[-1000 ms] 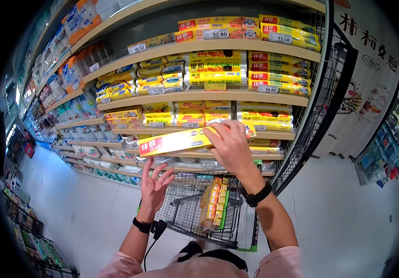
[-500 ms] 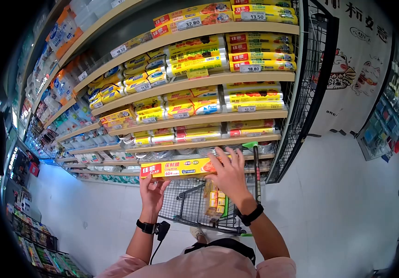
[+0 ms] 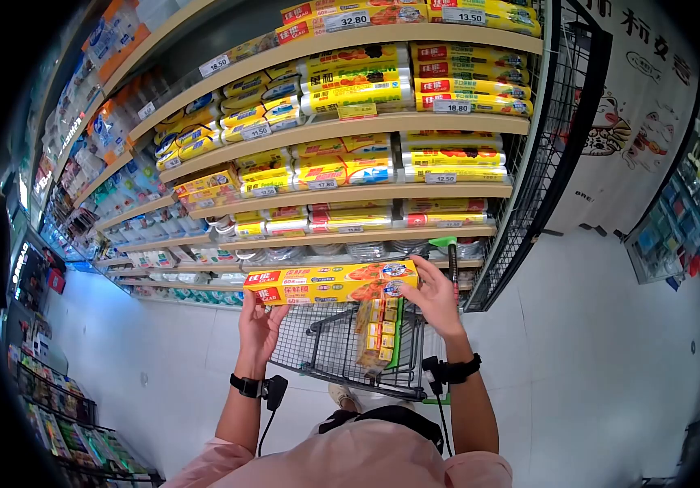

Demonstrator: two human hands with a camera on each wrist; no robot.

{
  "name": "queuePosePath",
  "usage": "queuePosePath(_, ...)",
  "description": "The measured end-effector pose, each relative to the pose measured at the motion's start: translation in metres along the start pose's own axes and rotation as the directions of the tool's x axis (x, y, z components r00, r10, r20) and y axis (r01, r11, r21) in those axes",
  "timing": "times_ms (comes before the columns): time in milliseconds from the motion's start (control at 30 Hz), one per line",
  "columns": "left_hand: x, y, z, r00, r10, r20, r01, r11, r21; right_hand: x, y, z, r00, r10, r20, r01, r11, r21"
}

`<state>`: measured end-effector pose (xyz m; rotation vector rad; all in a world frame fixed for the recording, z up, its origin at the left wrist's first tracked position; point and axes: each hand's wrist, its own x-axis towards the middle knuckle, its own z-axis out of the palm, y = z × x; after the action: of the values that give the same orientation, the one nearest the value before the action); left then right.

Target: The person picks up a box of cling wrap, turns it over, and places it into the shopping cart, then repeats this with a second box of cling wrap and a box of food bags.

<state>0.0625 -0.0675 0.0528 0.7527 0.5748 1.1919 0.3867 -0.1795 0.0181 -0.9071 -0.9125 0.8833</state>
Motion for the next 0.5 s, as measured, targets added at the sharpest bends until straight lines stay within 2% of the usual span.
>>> queuePosePath(100, -0.001, 0.006, 0.0, 0.998, -0.052, 0.029, 0.052, 0.998, -0.022, -0.001, 0.001, -0.005, 0.999, 0.033, -0.031, -0.031, 0.998, 0.057)
queuePosePath(233, -0.006, 0.01, 0.006, 0.997, -0.052, 0.053, 0.047, 0.994, 0.103, -0.002, -0.006, -0.008, 0.987, 0.124, -0.098, -0.11, 0.984, 0.138)
queuePosePath(400, -0.004, 0.002, 0.006, 0.997, -0.042, 0.061, 0.03, 0.984, 0.178, -0.005, -0.002, -0.022, 0.981, 0.174, -0.09, -0.168, 0.983, 0.072)
queuePosePath(500, 0.0, -0.004, 0.006, 0.989, -0.067, 0.131, 0.065, 0.998, 0.023, -0.01, -0.003, -0.022, 0.966, 0.224, -0.128, -0.208, 0.97, 0.124)
